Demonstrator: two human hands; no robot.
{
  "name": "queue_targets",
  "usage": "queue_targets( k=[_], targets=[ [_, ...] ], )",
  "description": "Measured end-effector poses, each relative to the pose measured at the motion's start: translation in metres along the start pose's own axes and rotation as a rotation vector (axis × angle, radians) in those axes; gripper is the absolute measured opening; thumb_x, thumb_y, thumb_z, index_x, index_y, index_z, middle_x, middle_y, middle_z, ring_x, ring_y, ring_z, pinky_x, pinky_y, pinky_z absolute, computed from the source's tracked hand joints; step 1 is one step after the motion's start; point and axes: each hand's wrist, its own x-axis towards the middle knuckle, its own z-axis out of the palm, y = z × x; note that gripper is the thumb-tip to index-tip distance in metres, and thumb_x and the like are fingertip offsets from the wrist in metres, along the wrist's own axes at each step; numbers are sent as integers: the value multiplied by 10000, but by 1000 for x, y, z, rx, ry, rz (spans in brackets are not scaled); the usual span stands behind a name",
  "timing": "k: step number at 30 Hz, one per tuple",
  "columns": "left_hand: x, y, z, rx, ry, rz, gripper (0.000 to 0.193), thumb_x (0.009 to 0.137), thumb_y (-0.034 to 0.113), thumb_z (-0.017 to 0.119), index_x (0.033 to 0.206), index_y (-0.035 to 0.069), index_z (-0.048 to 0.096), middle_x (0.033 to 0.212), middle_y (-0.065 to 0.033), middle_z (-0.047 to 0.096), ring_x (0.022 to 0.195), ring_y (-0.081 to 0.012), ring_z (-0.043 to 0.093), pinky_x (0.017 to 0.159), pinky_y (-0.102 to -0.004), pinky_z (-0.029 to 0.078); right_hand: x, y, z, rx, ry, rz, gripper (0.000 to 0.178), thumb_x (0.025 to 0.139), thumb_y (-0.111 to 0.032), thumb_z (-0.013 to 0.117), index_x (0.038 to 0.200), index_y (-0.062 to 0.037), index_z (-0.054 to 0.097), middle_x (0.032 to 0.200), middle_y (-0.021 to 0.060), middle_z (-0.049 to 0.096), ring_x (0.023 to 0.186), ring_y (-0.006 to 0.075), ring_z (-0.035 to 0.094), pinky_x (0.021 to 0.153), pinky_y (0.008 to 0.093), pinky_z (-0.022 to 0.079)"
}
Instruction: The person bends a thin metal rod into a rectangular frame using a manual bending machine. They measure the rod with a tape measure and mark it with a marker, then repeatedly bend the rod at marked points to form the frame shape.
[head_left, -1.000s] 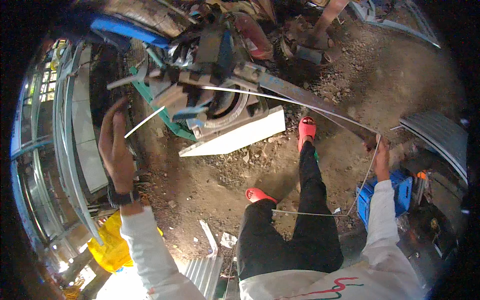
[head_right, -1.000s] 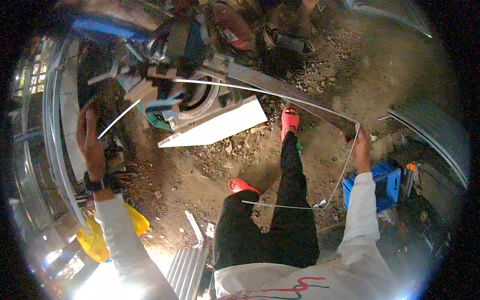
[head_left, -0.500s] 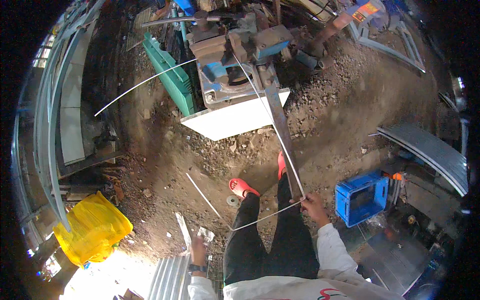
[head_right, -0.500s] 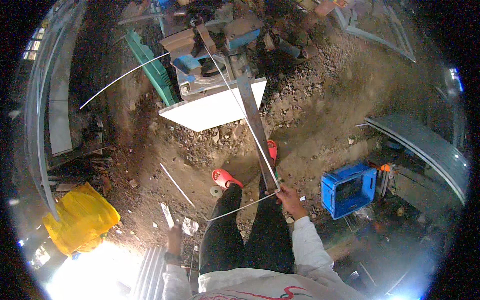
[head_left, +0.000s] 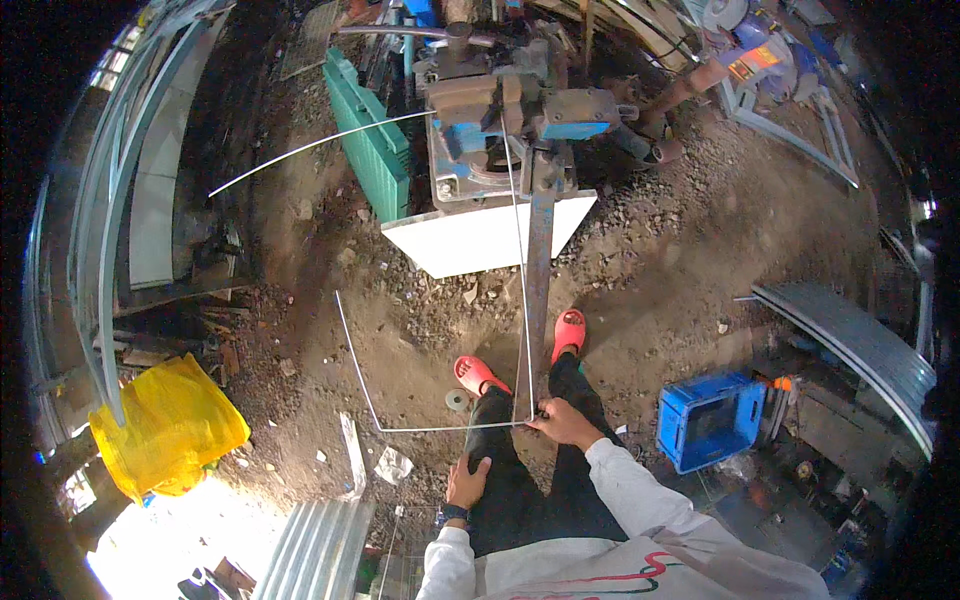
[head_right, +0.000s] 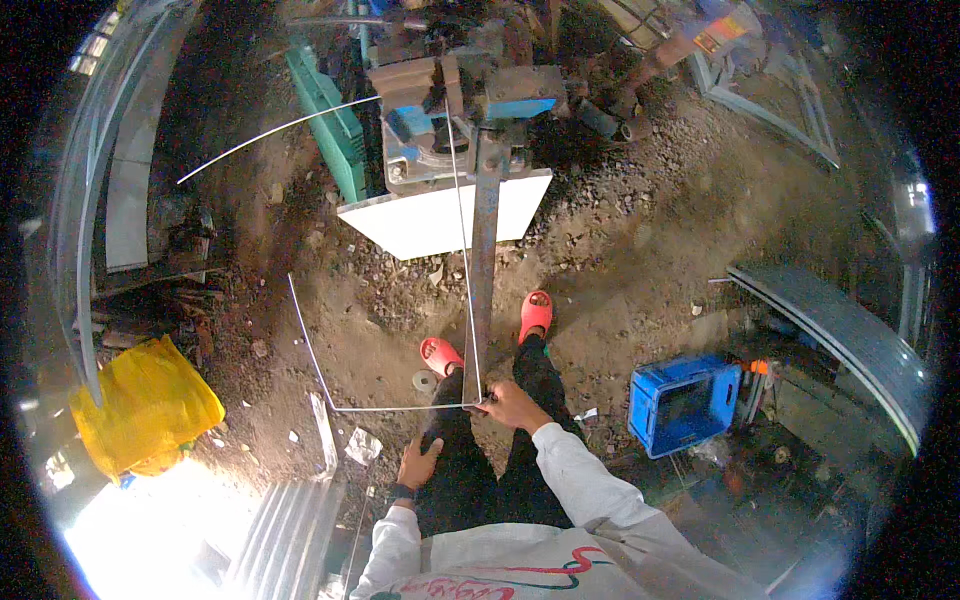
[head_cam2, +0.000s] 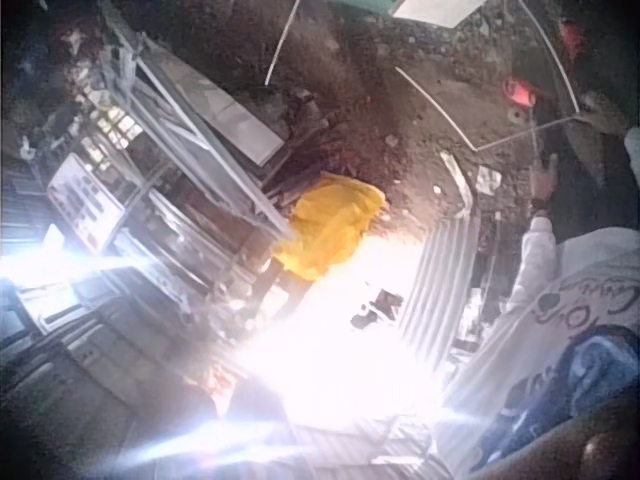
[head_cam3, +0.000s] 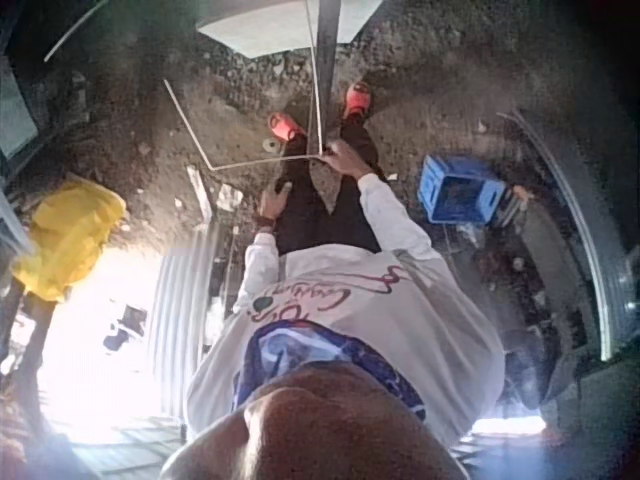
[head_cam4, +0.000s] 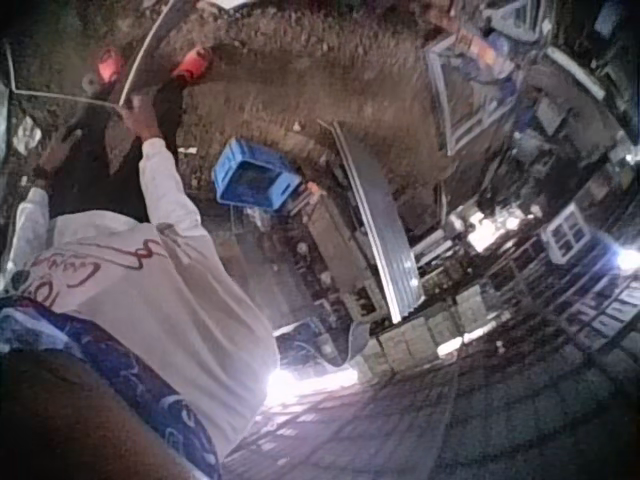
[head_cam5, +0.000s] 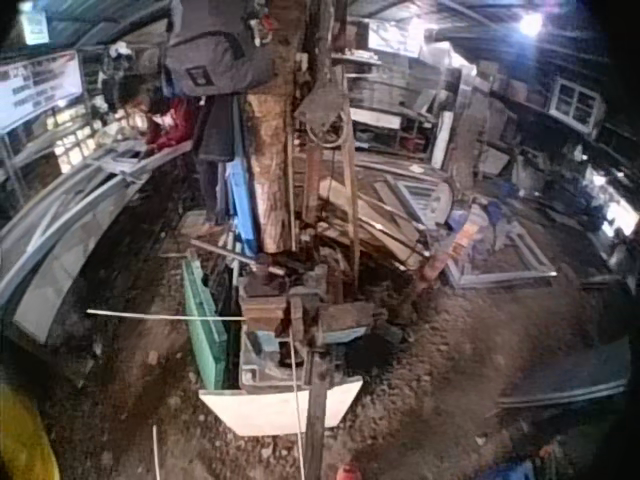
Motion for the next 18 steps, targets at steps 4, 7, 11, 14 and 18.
queue_targets(
  k=[4,7,11,14,18],
  targets=[
    [-10,9,0,50,73,-24,800,856,622,569,1421,70,445,1330,-269,520,1261,-419,476,1055,-484,381,-7,-9,7,304,24,-80,218,884,-174,704,967,27,694,802,112,703,662,137,589,647,327,466],
    [-11,8,0,-3,59,-93,791,850,615,577,1405,64,460,1339,-263,514,1272,-415,467,1059,-482,377,-9,-1,1,323,4,-51,206,894,-175,695,953,23,690,798,110,700,686,136,600,658,323,471],
    [-9,2,10,-15,94,-85,799,843,607,595,1397,48,461,1344,-262,508,1280,-415,459,1064,-477,374,-20,-10,-9,162,8,-121,189,905,-159,676,952,24,657,804,109,697,739,153,631,680,321,483],
    [-13,7,17,-37,68,-93,808,836,609,605,1392,41,460,1341,-264,505,1275,-424,459,1059,-483,378,-19,2,-13,100,11,-153,176,905,-149,668,951,20,649,839,113,703,769,170,648,696,326,486],
    [-11,-7,27,-92,111,-83,785,833,612,609,1373,57,474,1331,-260,504,1258,-426,468,1047,-494,385,-19,-1,-14,59,10,-126,203,886,-165,680,964,21,660,855,139,717,777,240,684,705,363,504]
  ],
)
